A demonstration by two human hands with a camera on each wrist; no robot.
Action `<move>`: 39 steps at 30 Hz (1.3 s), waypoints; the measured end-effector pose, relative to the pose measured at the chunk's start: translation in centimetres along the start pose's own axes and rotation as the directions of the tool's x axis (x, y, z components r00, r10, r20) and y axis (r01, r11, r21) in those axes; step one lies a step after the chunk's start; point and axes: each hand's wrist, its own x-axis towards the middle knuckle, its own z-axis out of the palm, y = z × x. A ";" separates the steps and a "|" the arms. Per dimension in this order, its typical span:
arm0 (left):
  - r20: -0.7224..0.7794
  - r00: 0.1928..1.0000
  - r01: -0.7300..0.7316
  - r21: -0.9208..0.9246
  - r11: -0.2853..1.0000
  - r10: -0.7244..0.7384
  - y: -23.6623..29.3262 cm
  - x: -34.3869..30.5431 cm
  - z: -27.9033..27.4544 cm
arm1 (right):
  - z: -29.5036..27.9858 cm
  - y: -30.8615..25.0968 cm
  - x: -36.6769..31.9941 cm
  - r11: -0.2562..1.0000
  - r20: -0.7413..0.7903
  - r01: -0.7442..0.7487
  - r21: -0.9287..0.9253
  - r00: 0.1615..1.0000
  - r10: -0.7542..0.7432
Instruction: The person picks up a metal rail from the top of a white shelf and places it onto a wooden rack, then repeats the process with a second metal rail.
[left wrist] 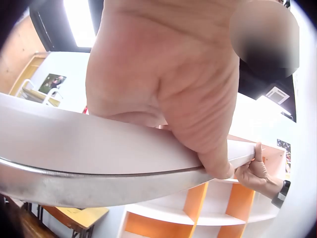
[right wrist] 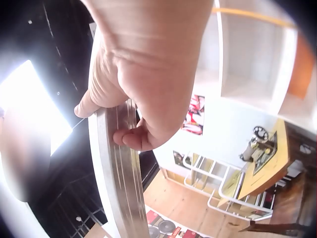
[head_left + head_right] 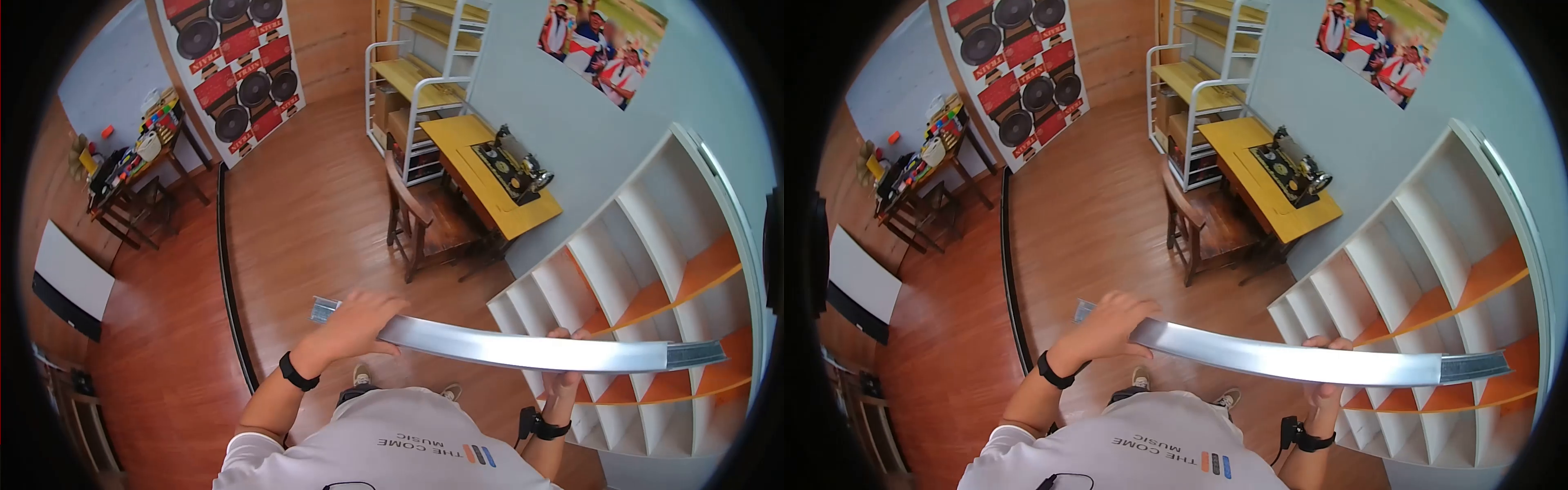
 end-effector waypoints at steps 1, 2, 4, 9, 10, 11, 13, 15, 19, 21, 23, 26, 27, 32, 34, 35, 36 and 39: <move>-0.124 0.991 0.050 0.063 0.997 -0.041 -1.7 -2.5 -2.1 | 2.3 1.4 1.1 0.999 0.000 -0.030 0.041 1.000 0.030; -0.245 0.967 0.101 0.121 0.987 -0.069 -3.5 -4.8 -3.8 | 4.3 2.6 2.2 0.994 0.016 -0.072 0.081 0.997 0.071; -0.429 0.886 0.251 0.122 0.960 -0.177 -7.5 -10.4 -6.5 | 8.4 4.9 4.4 0.975 0.046 -0.156 0.155 0.988 0.151; -0.601 0.585 0.479 -0.286 0.830 -0.545 -14.0 -21.5 -8.2 | 16.6 11.9 8.6 0.919 0.013 -0.256 0.299 0.964 0.264; -0.534 0.538 0.503 -0.418 0.756 -0.653 -14.7 -23.2 -7.9 | 18.2 13.3 9.5 0.922 0.044 -0.247 0.298 0.968 0.245; -0.457 0.487 0.512 -0.541 0.667 -0.744 -15.5 -24.6 -7.5 | 19.1 14.8 10.0 0.917 0.043 -0.250 0.312 0.967 0.249; -0.283 0.498 0.387 -0.774 0.502 -0.820 -17.5 -26.0 -6.4 | 21.7 17.4 11.1 0.906 0.064 -0.272 0.325 0.962 0.266; -0.183 0.557 0.257 -0.890 0.378 -0.810 -18.5 -25.0 -6.0 | 24.7 19.2 12.3 0.898 0.097 -0.294 0.327 0.956 0.277; -0.159 0.648 0.060 -0.964 0.258 -0.745 -20.1 -20.3 -8.0 | 28.1 23.8 15.2 0.845 0.104 -0.360 0.394 0.932 0.348; -0.170 0.679 0.048 -0.960 0.274 -0.714 -22.0 -19.5 -9.5 | 29.1 25.7 17.2 0.823 0.121 -0.381 0.421 0.923 0.366; -0.168 0.686 0.043 -0.962 0.269 -0.708 -24.1 -17.8 -11.1 | 29.5 27.6 19.7 0.791 0.183 -0.417 0.448 0.909 0.376; -0.165 0.654 0.000 -0.976 0.218 -0.738 -28.0 -17.6 -13.2 | 30.1 29.9 24.1 0.734 0.234 -0.464 0.496 0.885 0.402; -0.232 0.666 -0.104 -0.970 0.219 -0.709 -29.9 -17.5 -13.4 | 29.3 32.0 25.9 0.725 0.289 -0.477 0.497 0.879 0.381; -0.288 0.513 -0.454 -0.891 0.029 -0.808 -38.0 -12.2 -16.2 | 29.3 38.2 33.8 0.701 0.325 -0.517 0.492 0.856 0.403; -0.259 0.476 -0.453 -0.891 0.018 -0.840 -40.8 -8.0 -18.0 | 29.6 40.6 36.9 0.717 0.308 -0.511 0.473 0.859 0.409; -0.256 0.458 -0.454 -0.891 0.023 -0.851 -41.7 -5.9 -18.9 | 29.2 42.7 38.3 0.750 0.312 -0.491 0.444 0.869 0.384; -0.246 0.435 -0.455 -0.890 0.025 -0.866 -42.6 -4.5 -19.6 | 29.1 44.3 39.7 0.731 0.322 -0.526 0.435 0.849 0.419; -0.277 0.409 -0.462 -0.885 0.065 -0.870 -46.4 -0.7 -21.9 | 30.8 47.2 43.7 0.645 0.379 -0.676 0.356 0.736 0.561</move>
